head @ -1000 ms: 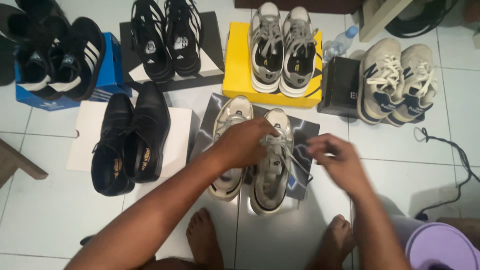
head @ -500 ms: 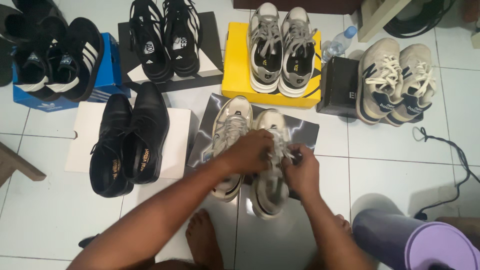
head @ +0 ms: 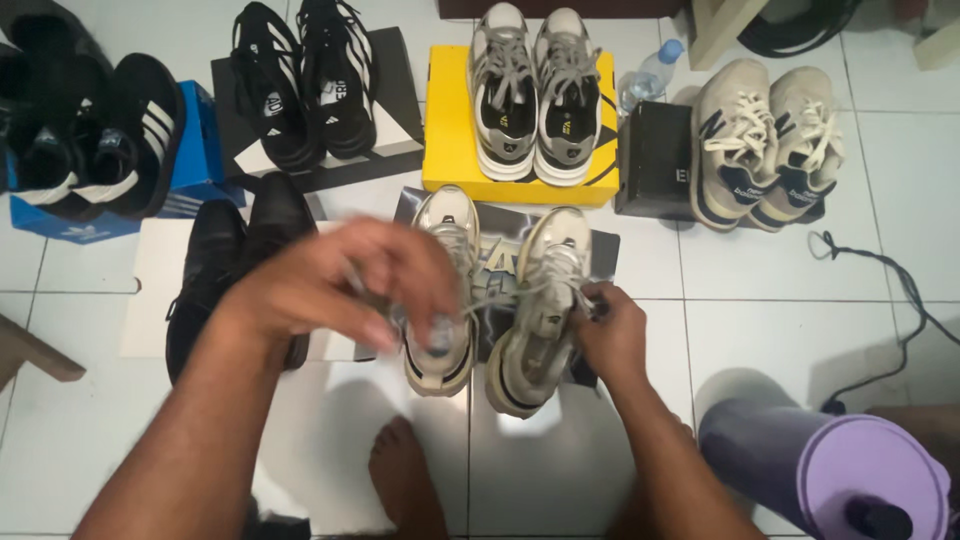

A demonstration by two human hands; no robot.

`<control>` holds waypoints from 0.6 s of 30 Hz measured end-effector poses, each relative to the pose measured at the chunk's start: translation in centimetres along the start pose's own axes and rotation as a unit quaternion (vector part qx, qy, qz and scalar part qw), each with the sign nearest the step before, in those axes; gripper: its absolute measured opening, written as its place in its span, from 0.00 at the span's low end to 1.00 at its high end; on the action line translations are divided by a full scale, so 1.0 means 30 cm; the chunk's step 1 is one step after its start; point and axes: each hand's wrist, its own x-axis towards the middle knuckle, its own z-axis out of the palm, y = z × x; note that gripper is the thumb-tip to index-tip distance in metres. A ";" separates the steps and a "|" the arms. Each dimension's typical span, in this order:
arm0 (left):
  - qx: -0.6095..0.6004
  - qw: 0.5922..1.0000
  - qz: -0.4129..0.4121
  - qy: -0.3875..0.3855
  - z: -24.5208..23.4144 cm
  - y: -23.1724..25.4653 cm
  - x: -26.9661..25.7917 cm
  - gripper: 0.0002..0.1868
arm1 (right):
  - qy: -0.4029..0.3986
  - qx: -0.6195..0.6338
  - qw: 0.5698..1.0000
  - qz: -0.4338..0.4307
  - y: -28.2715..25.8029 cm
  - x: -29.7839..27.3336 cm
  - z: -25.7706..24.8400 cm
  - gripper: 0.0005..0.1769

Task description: The person unlaces a pair of white sneakers, then relaces them. The person removes the laces from the eyelets, then threads them back through the eyelets and ties the laces.

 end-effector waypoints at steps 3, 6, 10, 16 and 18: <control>0.274 0.943 -0.178 0.058 0.007 -0.080 0.056 0.28 | -0.048 0.004 0.998 0.031 -0.013 -0.003 0.023 0.21; 0.470 0.843 -0.103 0.242 0.037 -0.232 0.170 0.26 | -0.063 0.043 0.996 -0.054 0.002 -0.020 0.033 0.27; 0.521 0.804 -0.057 0.282 0.114 -0.378 0.294 0.24 | -0.079 0.030 0.996 -0.024 -0.008 -0.033 0.053 0.26; 0.486 0.833 -0.141 0.224 0.185 -0.471 0.343 0.20 | -0.113 0.061 0.990 -0.059 -0.020 0.013 0.008 0.24; 0.516 0.819 -0.094 0.231 0.200 -0.495 0.301 0.20 | -0.128 0.034 0.991 -0.030 -0.038 0.025 0.003 0.21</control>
